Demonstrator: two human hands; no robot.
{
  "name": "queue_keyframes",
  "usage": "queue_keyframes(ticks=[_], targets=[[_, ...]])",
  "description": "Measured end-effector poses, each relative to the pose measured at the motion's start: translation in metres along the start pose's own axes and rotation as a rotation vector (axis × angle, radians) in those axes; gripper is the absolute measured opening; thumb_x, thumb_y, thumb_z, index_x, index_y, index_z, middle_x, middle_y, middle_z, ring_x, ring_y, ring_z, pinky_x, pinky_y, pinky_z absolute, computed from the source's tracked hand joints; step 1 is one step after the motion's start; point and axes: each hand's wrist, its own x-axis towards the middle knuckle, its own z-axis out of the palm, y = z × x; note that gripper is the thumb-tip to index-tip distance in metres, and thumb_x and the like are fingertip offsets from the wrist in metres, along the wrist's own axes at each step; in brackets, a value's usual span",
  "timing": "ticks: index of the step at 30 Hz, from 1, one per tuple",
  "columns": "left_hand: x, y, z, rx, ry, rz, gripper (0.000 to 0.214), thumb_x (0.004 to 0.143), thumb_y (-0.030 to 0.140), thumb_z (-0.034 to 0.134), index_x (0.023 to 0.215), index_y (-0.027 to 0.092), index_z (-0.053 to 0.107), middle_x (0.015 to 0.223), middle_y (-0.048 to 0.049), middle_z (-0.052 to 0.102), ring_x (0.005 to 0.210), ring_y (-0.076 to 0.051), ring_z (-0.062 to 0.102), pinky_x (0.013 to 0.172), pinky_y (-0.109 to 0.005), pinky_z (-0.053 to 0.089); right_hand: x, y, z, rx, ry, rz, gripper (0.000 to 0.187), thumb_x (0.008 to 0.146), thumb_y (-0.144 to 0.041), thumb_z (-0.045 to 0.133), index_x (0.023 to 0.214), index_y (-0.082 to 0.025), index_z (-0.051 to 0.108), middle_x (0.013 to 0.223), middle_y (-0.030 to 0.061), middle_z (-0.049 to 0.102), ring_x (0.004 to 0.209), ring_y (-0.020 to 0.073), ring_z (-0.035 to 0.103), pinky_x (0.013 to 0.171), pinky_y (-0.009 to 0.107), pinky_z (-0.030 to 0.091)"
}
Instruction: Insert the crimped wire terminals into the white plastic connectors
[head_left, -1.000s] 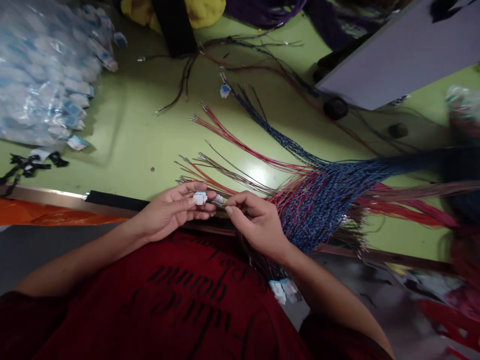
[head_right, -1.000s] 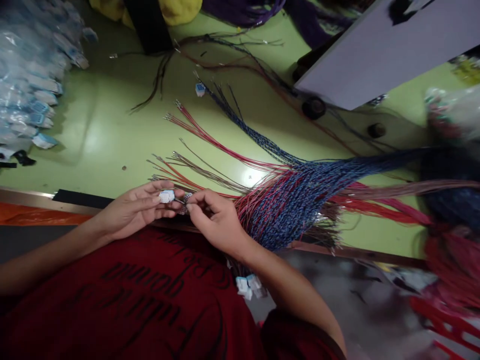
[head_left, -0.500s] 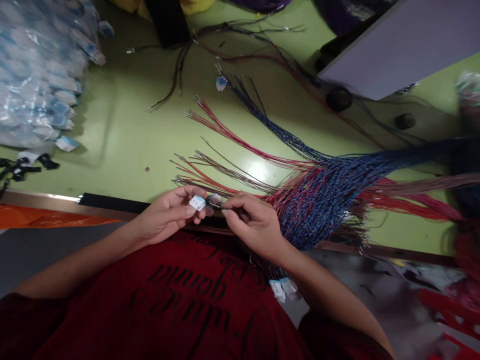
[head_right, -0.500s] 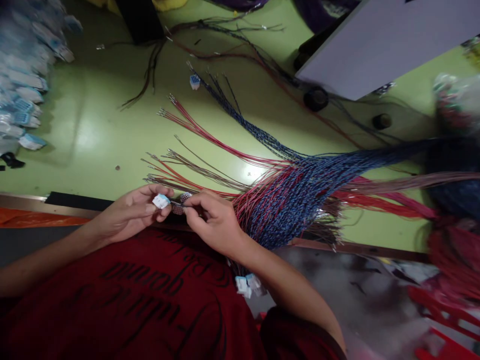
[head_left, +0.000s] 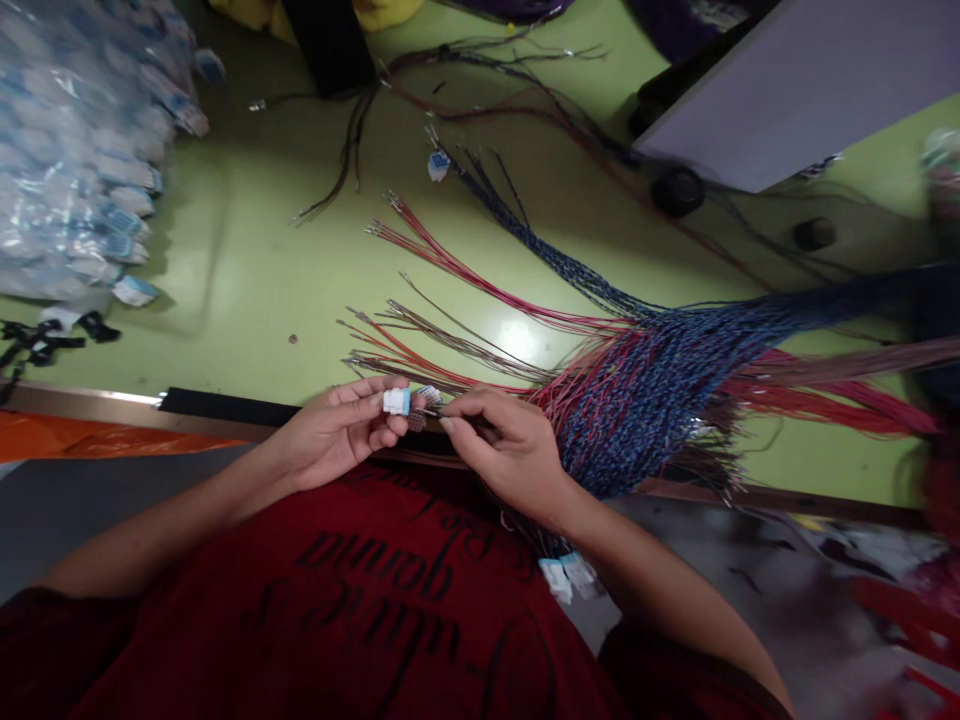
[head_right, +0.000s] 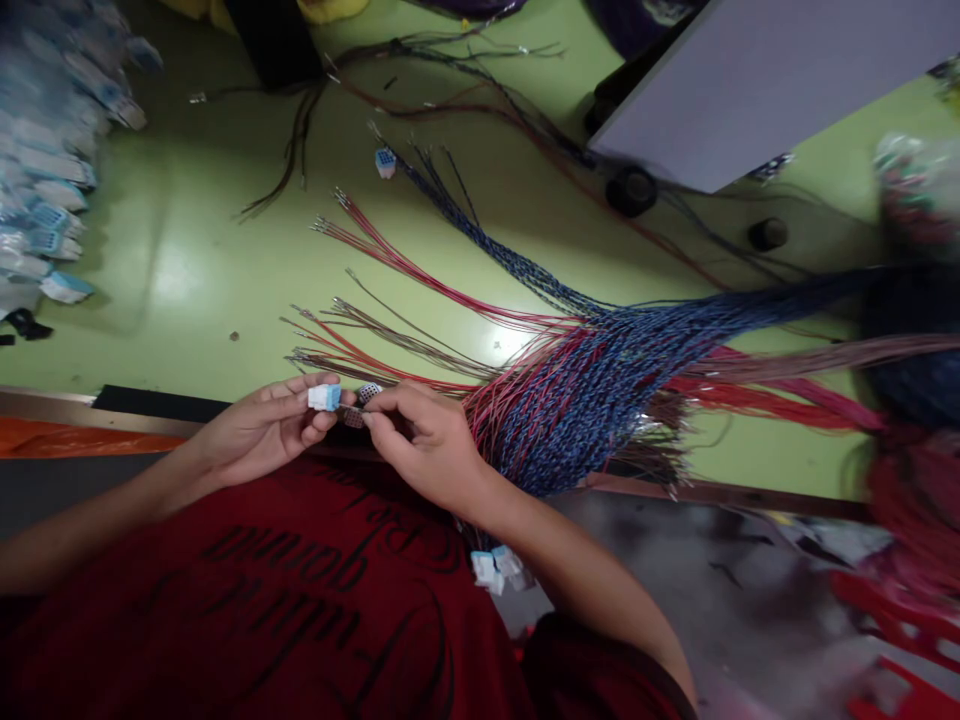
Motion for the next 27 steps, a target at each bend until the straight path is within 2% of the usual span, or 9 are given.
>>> queue_keyframes(ticks=[4,7,11,13,15,18,22,25,27], targets=[[0.0,0.0,0.001,0.016,0.027,0.0,0.022,0.074,0.01,0.077,0.095,0.013,0.073,0.085,-0.0054,0.075,0.067,-0.009,0.068,0.063,-0.014,0.055,-0.001,0.0,0.0,0.004,-0.005,0.015,0.009,0.083,-0.016,0.059,0.078,-0.019,0.067,0.069,-0.0011,0.065,0.061,0.0096,0.058,0.058,0.023,0.046],[-0.001,-0.002,0.002,0.049,0.002,0.044,0.022,0.073,0.019,0.079,0.095,0.015,0.073,0.081,-0.0043,0.072,0.068,-0.01,0.067,0.063,-0.016,0.055,-0.001,0.001,0.0,0.01,-0.003,0.024,0.009,0.083,-0.016,0.059,0.078,-0.019,0.067,0.069,-0.0009,0.065,0.061,0.0098,0.058,0.058,0.023,0.046],[-0.004,-0.005,0.002,0.253,0.002,0.258,0.017,0.072,0.02,0.08,0.088,0.018,0.074,0.094,-0.0039,0.071,0.067,-0.009,0.063,0.06,-0.019,0.053,-0.002,0.0,0.0,0.014,-0.017,0.038,0.009,0.084,-0.018,0.059,0.078,-0.02,0.067,0.068,-0.0011,0.064,0.06,0.01,0.058,0.058,0.024,0.046],[-0.006,-0.006,0.002,0.45,0.034,0.398,0.012,0.073,0.015,0.078,0.084,0.019,0.075,0.104,-0.0045,0.069,0.075,-0.011,0.064,0.066,-0.022,0.054,-0.002,0.0,0.0,0.018,-0.028,0.046,0.01,0.084,-0.018,0.06,0.078,-0.02,0.067,0.069,-0.0011,0.065,0.061,0.0102,0.058,0.059,0.024,0.046],[-0.009,-0.006,0.002,0.634,0.076,0.496,0.015,0.075,0.012,0.075,0.088,0.019,0.075,0.104,-0.0054,0.069,0.085,-0.014,0.064,0.076,-0.025,0.054,-0.002,-0.001,-0.001,0.028,-0.033,0.054,0.01,0.083,-0.017,0.06,0.077,-0.02,0.067,0.069,-0.0012,0.065,0.061,0.0101,0.058,0.059,0.024,0.046],[-0.012,-0.005,0.005,0.744,0.13,0.53,0.027,0.076,0.011,0.073,0.102,0.018,0.07,0.1,-0.0064,0.07,0.096,-0.018,0.065,0.088,-0.03,0.052,-0.002,-0.003,0.0,0.048,-0.032,0.061,0.01,0.082,-0.015,0.06,0.076,-0.019,0.066,0.068,-0.0015,0.066,0.061,0.0095,0.059,0.059,0.022,0.046],[-0.012,-0.005,0.007,0.773,0.066,0.608,0.022,0.075,0.008,0.071,0.095,0.017,0.069,0.105,-0.0086,0.069,0.107,-0.02,0.061,0.097,-0.034,0.048,-0.002,-0.005,0.0,0.072,-0.036,0.079,0.01,0.081,-0.014,0.06,0.074,-0.019,0.066,0.069,-0.0018,0.068,0.062,0.0092,0.06,0.061,0.021,0.048],[-0.011,-0.006,0.007,0.787,0.041,0.647,0.02,0.074,0.005,0.07,0.091,0.016,0.07,0.106,-0.0094,0.068,0.112,-0.021,0.059,0.098,-0.033,0.048,-0.002,-0.005,0.001,0.074,-0.042,0.098,0.011,0.081,-0.015,0.059,0.074,-0.02,0.066,0.069,-0.0023,0.068,0.063,0.0093,0.061,0.061,0.021,0.049],[-0.011,-0.007,0.007,0.763,0.059,0.613,0.021,0.074,0.005,0.071,0.091,0.016,0.069,0.106,-0.0086,0.069,0.107,-0.019,0.062,0.092,-0.03,0.051,-0.003,-0.005,0.002,0.073,-0.044,0.124,0.012,0.082,-0.015,0.058,0.074,-0.02,0.066,0.069,-0.0024,0.068,0.062,0.0092,0.061,0.06,0.021,0.049]])
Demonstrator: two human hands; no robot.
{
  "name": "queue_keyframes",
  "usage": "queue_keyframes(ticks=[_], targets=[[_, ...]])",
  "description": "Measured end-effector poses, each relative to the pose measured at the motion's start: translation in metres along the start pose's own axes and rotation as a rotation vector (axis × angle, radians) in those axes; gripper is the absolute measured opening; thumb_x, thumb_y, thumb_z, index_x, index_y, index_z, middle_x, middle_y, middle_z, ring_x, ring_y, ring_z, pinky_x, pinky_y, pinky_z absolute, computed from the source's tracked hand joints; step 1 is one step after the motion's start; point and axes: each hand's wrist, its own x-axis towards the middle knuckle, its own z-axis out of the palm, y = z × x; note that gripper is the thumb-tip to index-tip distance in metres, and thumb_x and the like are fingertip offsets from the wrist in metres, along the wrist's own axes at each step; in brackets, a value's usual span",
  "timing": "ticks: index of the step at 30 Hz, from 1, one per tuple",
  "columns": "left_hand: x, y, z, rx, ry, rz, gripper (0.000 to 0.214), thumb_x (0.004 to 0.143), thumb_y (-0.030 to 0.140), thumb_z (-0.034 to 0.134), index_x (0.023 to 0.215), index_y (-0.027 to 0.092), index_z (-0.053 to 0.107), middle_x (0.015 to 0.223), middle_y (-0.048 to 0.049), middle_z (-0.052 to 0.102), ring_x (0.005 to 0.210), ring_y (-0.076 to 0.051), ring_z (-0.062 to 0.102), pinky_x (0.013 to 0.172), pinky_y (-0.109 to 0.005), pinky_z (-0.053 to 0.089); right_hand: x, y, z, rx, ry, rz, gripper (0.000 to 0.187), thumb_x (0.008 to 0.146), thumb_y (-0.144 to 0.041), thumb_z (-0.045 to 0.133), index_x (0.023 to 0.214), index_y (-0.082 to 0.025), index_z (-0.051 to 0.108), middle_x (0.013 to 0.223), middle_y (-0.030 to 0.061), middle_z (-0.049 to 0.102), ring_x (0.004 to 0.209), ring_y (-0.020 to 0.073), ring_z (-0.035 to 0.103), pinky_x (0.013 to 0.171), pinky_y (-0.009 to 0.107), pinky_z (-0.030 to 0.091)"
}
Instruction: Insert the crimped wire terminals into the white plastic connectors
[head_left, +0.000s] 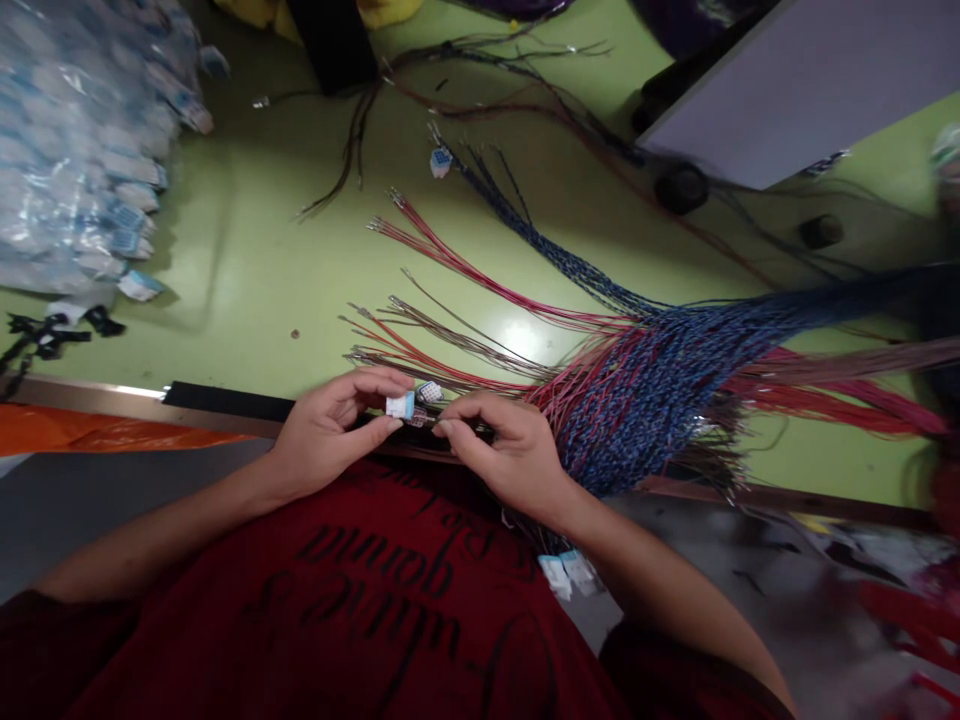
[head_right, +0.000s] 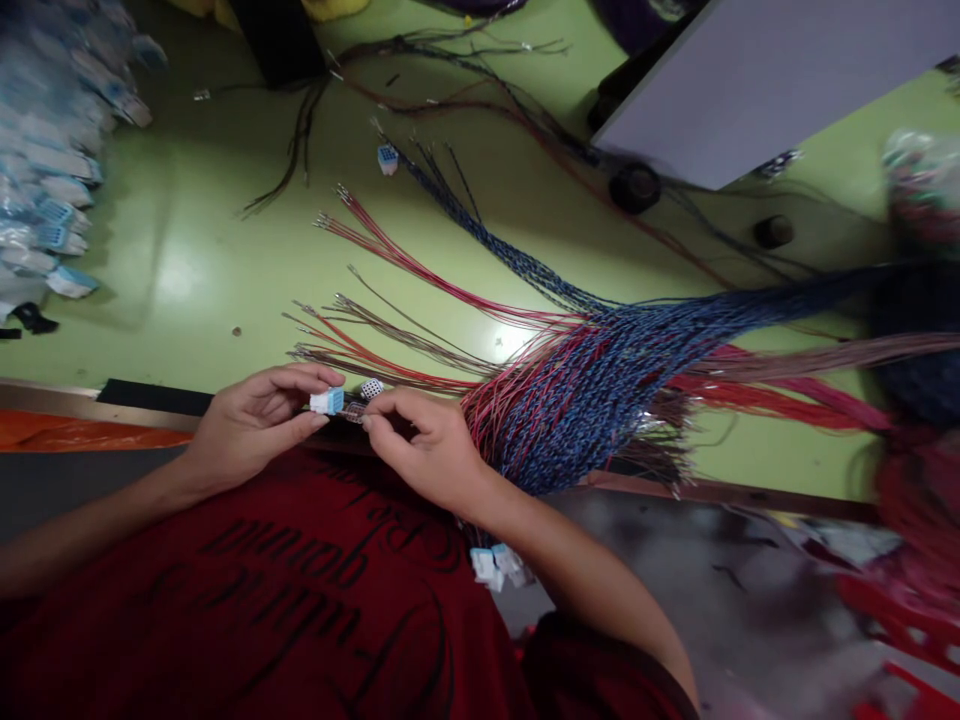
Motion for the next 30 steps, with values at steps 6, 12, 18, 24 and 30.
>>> queue_keyframes(ticks=[6,12,18,24,30], targets=[[-0.0005,-0.0057,-0.0007,-0.189,-0.037,-0.201,0.023,0.073,0.006,0.074,0.093,0.017,0.067,0.1,-0.0046,0.072,0.081,-0.013,0.067,0.075,-0.024,0.056,-0.0021,-0.0001,0.0016,0.045,-0.005,0.057,0.012,0.082,-0.014,0.057,0.074,-0.018,0.065,0.07,-0.0013,0.069,0.062,0.0092,0.063,0.058,0.02,0.05],[0.0019,-0.0095,0.0003,-0.373,-0.049,-0.291,0.016,0.075,0.017,0.077,0.088,0.016,0.069,0.081,-0.0025,0.072,0.068,-0.011,0.066,0.068,-0.022,0.055,-0.0037,-0.0013,0.0025,0.072,-0.025,0.085,0.012,0.083,-0.014,0.056,0.075,-0.018,0.065,0.072,-0.0001,0.07,0.066,0.0106,0.065,0.061,0.021,0.053],[0.0026,-0.0063,0.0024,-0.457,-0.081,-0.348,0.017,0.075,0.017,0.078,0.091,0.015,0.072,0.081,-0.0036,0.074,0.067,-0.01,0.067,0.068,-0.021,0.055,-0.0036,-0.0002,0.0036,0.06,-0.043,0.072,0.012,0.082,-0.013,0.056,0.074,-0.017,0.064,0.07,-0.0009,0.069,0.064,0.0097,0.064,0.061,0.02,0.052],[0.0033,-0.0087,0.0011,-0.388,-0.063,-0.325,0.018,0.074,0.017,0.079,0.091,0.016,0.072,0.081,-0.0034,0.074,0.069,-0.011,0.067,0.072,-0.022,0.054,-0.0026,0.0007,0.0044,0.067,-0.053,0.068,0.013,0.082,-0.013,0.055,0.074,-0.017,0.064,0.069,-0.0007,0.069,0.065,0.0103,0.064,0.062,0.021,0.051],[0.0026,-0.0094,0.0001,-0.25,-0.03,-0.339,0.021,0.072,0.019,0.08,0.091,0.015,0.073,0.084,-0.0055,0.075,0.073,-0.014,0.068,0.074,-0.027,0.056,0.0004,0.0038,0.0056,0.045,-0.069,0.05,0.014,0.081,-0.012,0.053,0.072,-0.018,0.062,0.067,-0.0017,0.067,0.062,0.0098,0.061,0.061,0.02,0.049]])
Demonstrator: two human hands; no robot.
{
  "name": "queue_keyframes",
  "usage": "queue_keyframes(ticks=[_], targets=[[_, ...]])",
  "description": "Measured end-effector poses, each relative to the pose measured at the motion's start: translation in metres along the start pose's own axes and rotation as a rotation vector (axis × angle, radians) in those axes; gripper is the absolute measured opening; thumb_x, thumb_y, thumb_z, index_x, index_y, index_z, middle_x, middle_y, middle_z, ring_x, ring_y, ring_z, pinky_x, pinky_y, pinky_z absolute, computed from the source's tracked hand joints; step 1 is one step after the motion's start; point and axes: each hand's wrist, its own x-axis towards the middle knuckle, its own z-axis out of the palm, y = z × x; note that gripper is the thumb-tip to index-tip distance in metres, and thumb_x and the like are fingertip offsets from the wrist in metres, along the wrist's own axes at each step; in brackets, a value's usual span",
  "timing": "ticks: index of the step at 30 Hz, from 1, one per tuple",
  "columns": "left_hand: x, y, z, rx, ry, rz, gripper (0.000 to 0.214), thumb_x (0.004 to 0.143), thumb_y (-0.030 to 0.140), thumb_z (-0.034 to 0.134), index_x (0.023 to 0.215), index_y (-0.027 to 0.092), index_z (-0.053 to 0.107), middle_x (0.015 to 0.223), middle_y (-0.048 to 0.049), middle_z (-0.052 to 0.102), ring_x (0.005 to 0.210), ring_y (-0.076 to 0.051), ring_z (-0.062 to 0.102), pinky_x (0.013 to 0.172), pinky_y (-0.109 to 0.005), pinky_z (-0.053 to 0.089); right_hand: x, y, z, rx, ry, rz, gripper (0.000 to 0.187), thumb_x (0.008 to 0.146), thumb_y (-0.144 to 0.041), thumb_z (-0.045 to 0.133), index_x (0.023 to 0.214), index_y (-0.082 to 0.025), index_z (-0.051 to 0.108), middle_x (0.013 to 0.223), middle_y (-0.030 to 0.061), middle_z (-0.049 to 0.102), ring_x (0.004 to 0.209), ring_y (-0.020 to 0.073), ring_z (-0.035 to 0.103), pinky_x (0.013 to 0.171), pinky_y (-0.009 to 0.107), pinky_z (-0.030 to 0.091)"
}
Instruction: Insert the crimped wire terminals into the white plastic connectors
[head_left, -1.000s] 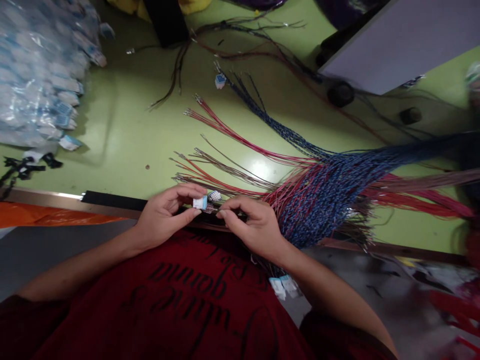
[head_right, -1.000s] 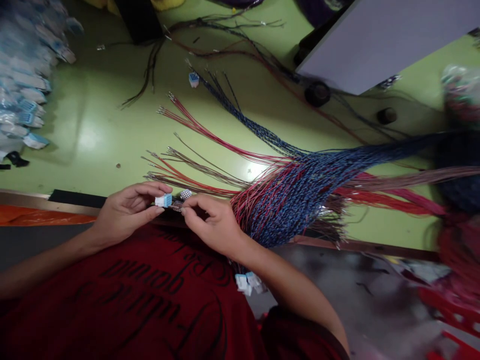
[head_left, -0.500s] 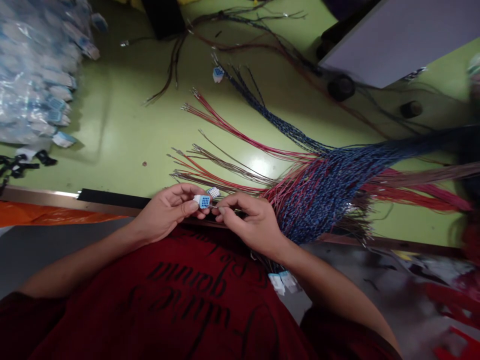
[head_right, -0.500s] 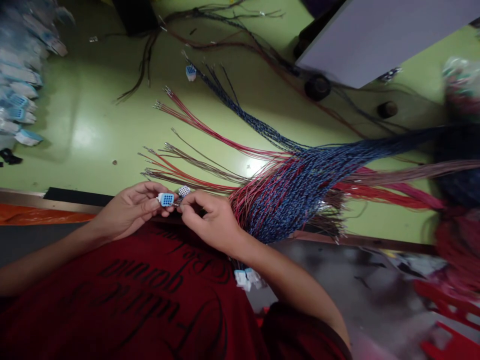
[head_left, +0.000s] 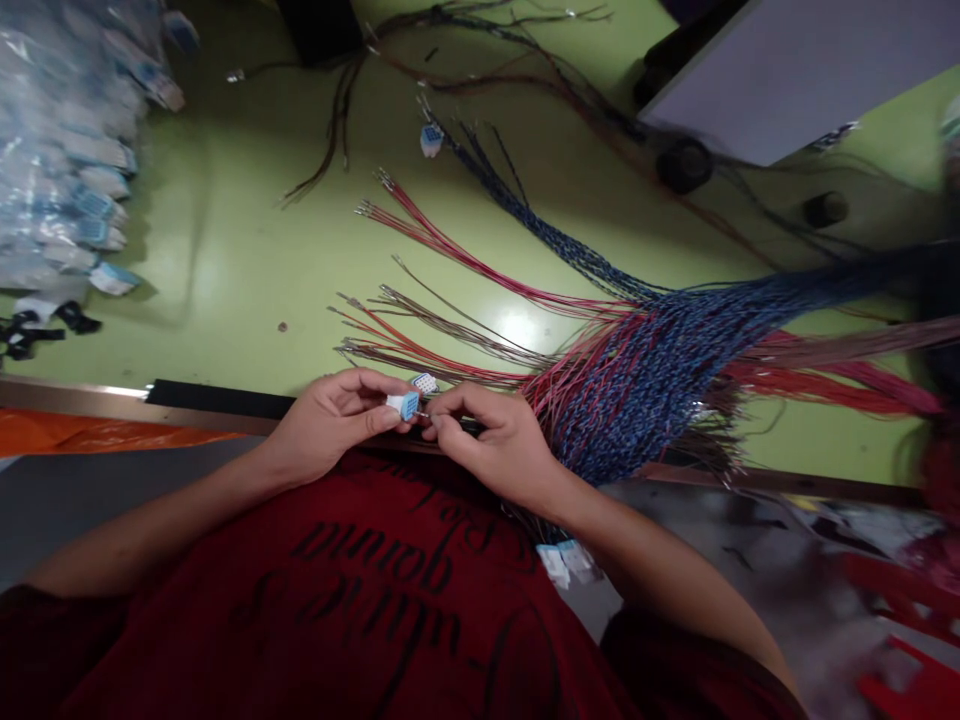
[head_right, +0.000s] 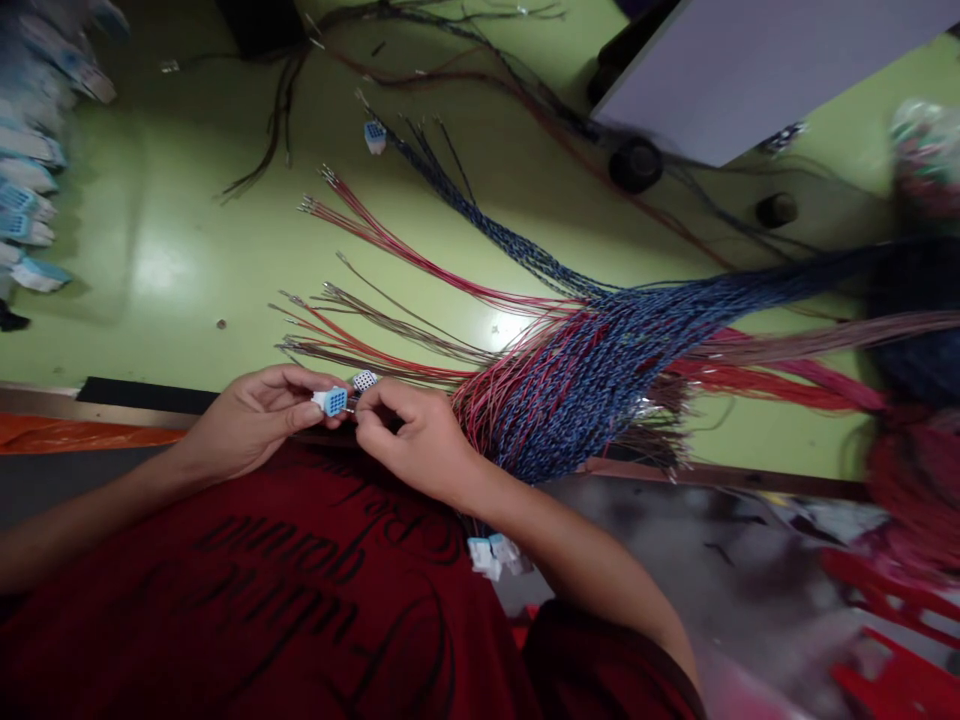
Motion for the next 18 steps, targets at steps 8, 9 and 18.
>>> queue_keyframes(ticks=[8,9,18], targets=[[0.0023,0.0029,0.0058,0.104,0.096,0.021,0.022,0.066,0.02,0.084,0.085,0.014,0.073,0.081,-0.0049,0.076,0.075,-0.014,0.069,0.074,-0.025,0.056,0.0029,0.0046,0.0059,-0.127,-0.007,-0.087,0.014,0.083,-0.013,0.052,0.074,-0.017,0.062,0.068,-0.0006,0.065,0.062,0.0098,0.058,0.061,0.021,0.045],[0.0028,0.0027,0.0059,0.106,0.1,0.024,0.022,0.066,0.02,0.084,0.084,0.014,0.073,0.081,-0.0048,0.076,0.076,-0.014,0.069,0.075,-0.025,0.056,0.0028,0.0054,0.0064,-0.151,-0.01,-0.101,0.014,0.083,-0.014,0.052,0.074,-0.017,0.062,0.068,-0.0004,0.065,0.061,0.0099,0.057,0.06,0.021,0.044],[-0.0068,-0.0002,0.0071,0.117,0.088,0.081,0.02,0.069,0.02,0.081,0.086,0.015,0.074,0.083,-0.0044,0.076,0.077,-0.015,0.07,0.076,-0.026,0.058,-0.0019,-0.0023,0.0058,-0.194,-0.032,-0.13,0.014,0.085,-0.014,0.052,0.075,-0.018,0.061,0.069,-0.0002,0.065,0.061,0.0097,0.058,0.06,0.02,0.044]])
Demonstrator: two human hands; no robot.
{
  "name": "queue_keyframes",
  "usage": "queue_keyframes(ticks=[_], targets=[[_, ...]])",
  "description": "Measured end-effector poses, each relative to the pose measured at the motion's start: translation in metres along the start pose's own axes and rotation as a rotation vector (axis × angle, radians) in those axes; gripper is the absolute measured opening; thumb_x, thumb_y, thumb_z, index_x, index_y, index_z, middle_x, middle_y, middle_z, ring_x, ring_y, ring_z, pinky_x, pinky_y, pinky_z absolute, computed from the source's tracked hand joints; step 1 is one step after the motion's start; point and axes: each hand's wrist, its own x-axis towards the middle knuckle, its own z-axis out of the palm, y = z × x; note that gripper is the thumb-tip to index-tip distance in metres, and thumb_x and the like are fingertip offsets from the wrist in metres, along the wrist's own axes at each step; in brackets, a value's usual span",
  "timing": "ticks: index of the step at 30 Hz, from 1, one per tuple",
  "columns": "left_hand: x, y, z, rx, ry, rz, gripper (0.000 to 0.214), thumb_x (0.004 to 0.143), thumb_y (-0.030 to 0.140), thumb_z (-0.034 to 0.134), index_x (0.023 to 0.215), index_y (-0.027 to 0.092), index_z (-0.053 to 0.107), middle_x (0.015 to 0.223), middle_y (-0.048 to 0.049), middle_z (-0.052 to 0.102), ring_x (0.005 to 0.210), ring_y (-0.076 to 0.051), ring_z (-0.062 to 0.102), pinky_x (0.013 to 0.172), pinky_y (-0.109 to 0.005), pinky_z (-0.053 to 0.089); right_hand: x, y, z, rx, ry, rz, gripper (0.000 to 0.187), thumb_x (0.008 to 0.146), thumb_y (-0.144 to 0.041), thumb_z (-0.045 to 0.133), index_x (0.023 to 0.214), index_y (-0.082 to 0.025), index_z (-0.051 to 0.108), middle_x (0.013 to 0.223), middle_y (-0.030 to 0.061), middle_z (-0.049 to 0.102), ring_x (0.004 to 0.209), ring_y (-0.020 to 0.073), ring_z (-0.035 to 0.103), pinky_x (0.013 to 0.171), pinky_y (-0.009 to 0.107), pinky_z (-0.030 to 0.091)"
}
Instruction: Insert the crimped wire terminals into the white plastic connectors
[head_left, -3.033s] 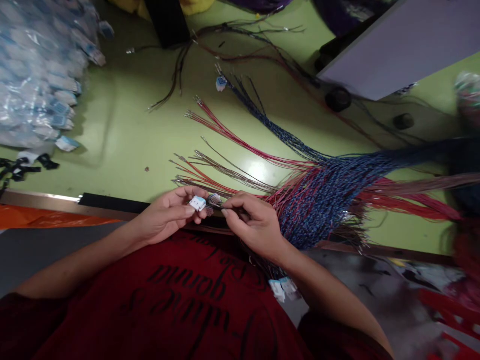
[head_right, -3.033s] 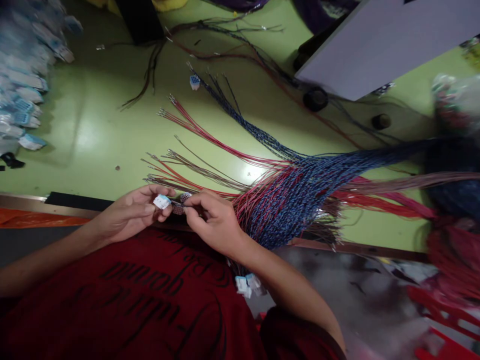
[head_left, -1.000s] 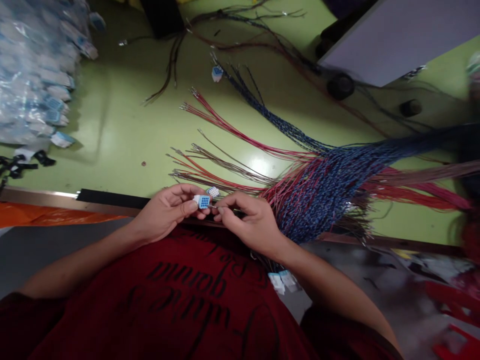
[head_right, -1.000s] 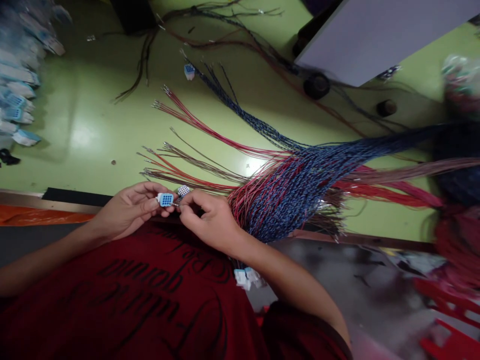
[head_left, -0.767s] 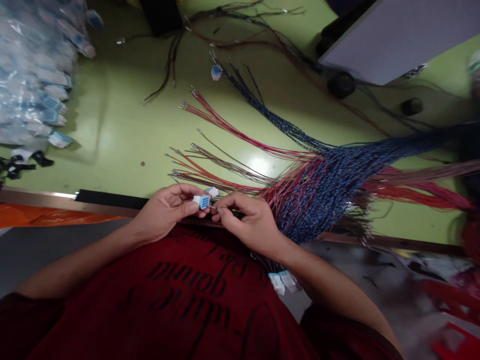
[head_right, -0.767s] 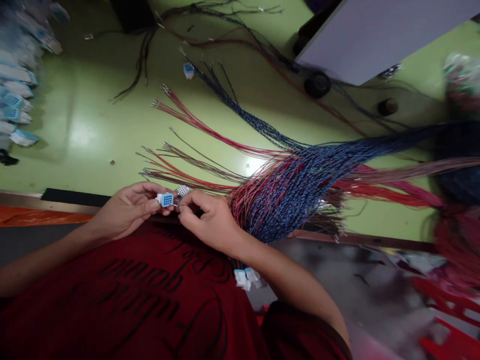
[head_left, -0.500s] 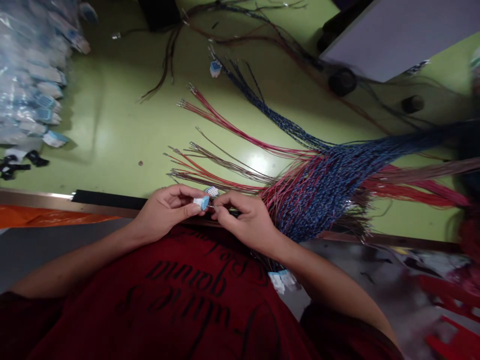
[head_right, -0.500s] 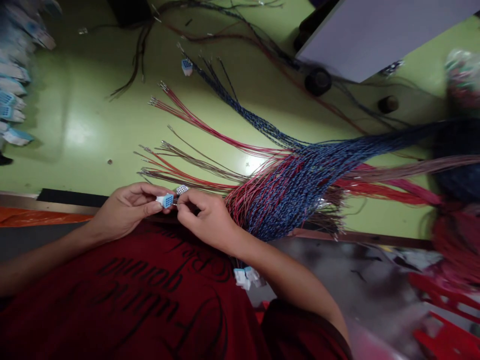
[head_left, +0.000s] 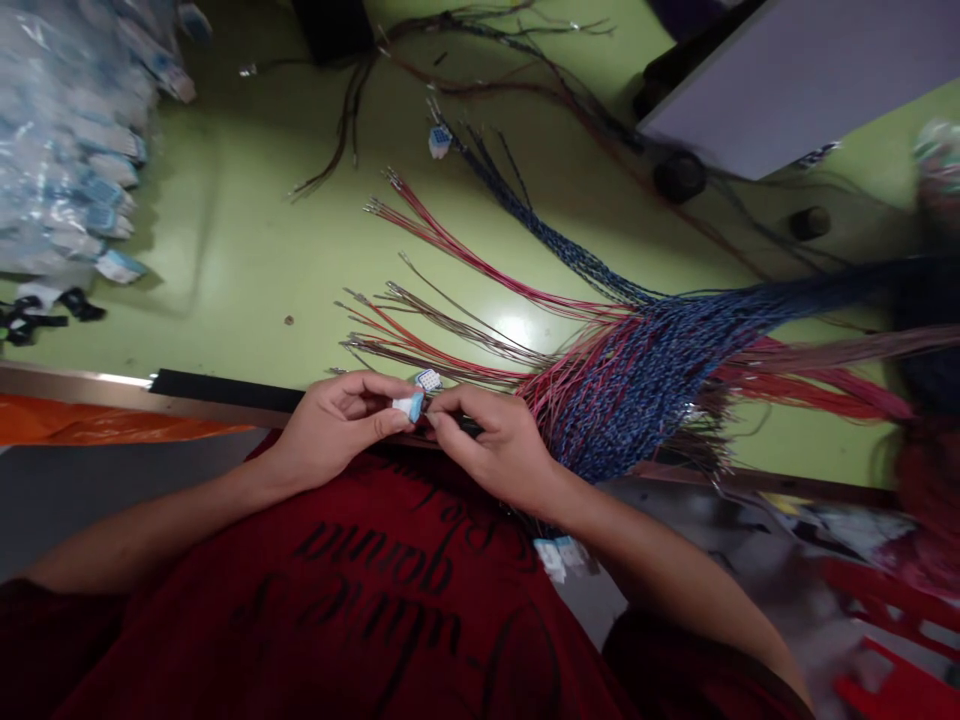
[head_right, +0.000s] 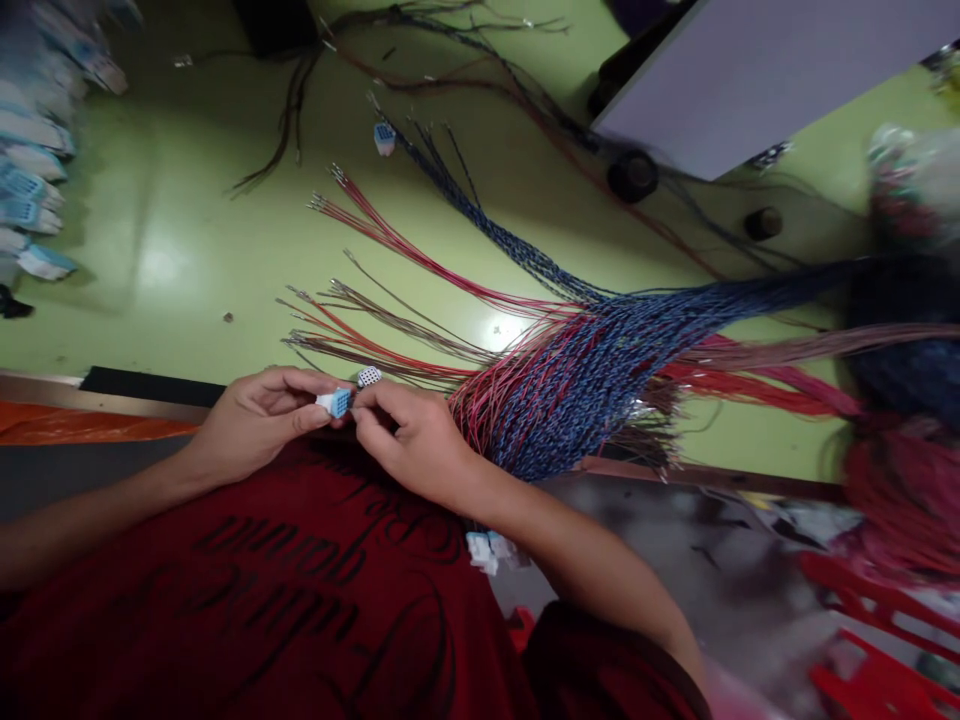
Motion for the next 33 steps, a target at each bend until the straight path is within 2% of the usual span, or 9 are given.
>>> queue_keyframes(ticks=[4,9,15,19,21,24,27,33], targets=[[-0.001,0.0,0.001,0.0,-0.01,-0.002,0.019,0.069,0.021,0.081,0.085,0.015,0.074,0.08,-0.0035,0.076,0.075,-0.014,0.07,0.072,-0.023,0.059,-0.001,-0.003,0.001,-0.032,-0.006,0.036,0.012,0.085,-0.017,0.052,0.075,-0.018,0.06,0.067,0.0,0.063,0.059,0.0103,0.056,0.058,0.021,0.043],[0.0,0.0,0.001,-0.025,-0.013,-0.049,0.02,0.07,0.02,0.08,0.087,0.014,0.072,0.076,-0.0021,0.076,0.068,-0.011,0.07,0.07,-0.022,0.059,-0.001,0.0,0.001,0.059,-0.01,0.065,0.011,0.085,-0.015,0.049,0.076,-0.018,0.055,0.068,-0.0008,0.061,0.06,0.0095,0.056,0.058,0.02,0.044],[0.002,-0.002,0.005,-0.024,0.018,-0.069,0.02,0.066,0.018,0.081,0.082,0.014,0.072,0.077,-0.0024,0.076,0.071,-0.012,0.07,0.07,-0.021,0.059,-0.004,0.001,0.006,-0.104,-0.007,0.047,0.012,0.084,-0.015,0.052,0.073,-0.018,0.057,0.061,-0.0024,0.057,0.052,0.0085,0.05,0.053,0.021,0.038],[-0.003,0.0,-0.005,-0.004,-0.071,-0.072,0.018,0.072,0.02,0.078,0.087,0.015,0.071,0.074,-0.0018,0.075,0.066,-0.011,0.069,0.068,-0.02,0.058,-0.005,-0.001,-0.007,-0.015,-0.088,0.023,0.014,0.089,-0.017,0.053,0.079,-0.016,0.063,0.069,0.0005,0.066,0.06,0.0098,0.059,0.058,0.02,0.045],[-0.006,0.002,-0.013,0.025,-0.12,-0.091,0.018,0.074,0.021,0.075,0.09,0.014,0.07,0.074,-0.003,0.075,0.066,-0.011,0.069,0.066,-0.02,0.057,-0.006,0.002,-0.016,-0.033,-0.056,-0.022,0.015,0.091,-0.018,0.053,0.083,-0.015,0.065,0.076,0.0027,0.069,0.069,0.0114,0.063,0.065,0.022,0.048],[-0.012,0.005,-0.023,0.104,-0.143,-0.164,0.015,0.075,0.019,0.073,0.087,0.013,0.068,0.069,-0.0039,0.074,0.062,-0.012,0.067,0.06,-0.02,0.055,-0.009,0.012,-0.023,-0.267,0.016,-0.09,0.016,0.09,-0.014,0.052,0.083,-0.014,0.067,0.08,0.0068,0.069,0.077,0.016,0.064,0.072,0.027,0.049],[-0.014,0.008,-0.025,0.179,-0.171,-0.231,0.016,0.076,0.02,0.07,0.089,0.013,0.064,0.063,-0.0027,0.071,0.056,-0.011,0.064,0.057,-0.02,0.053,-0.012,0.022,-0.019,-0.532,-0.057,-0.116,0.017,0.089,-0.013,0.052,0.082,-0.013,0.068,0.08,0.0097,0.068,0.079,0.021,0.061,0.074,0.033,0.048],[-0.012,0.011,-0.02,0.179,-0.196,-0.358,0.055,0.072,0.023,0.07,0.122,0.008,0.053,0.069,0.0023,0.065,0.056,-0.012,0.064,0.056,-0.025,0.054,-0.009,0.024,-0.004,-0.886,-0.157,-0.156,0.017,0.088,-0.012,0.052,0.08,-0.013,0.067,0.078,0.0106,0.065,0.076,0.0241,0.056,0.067,0.036,0.041]])
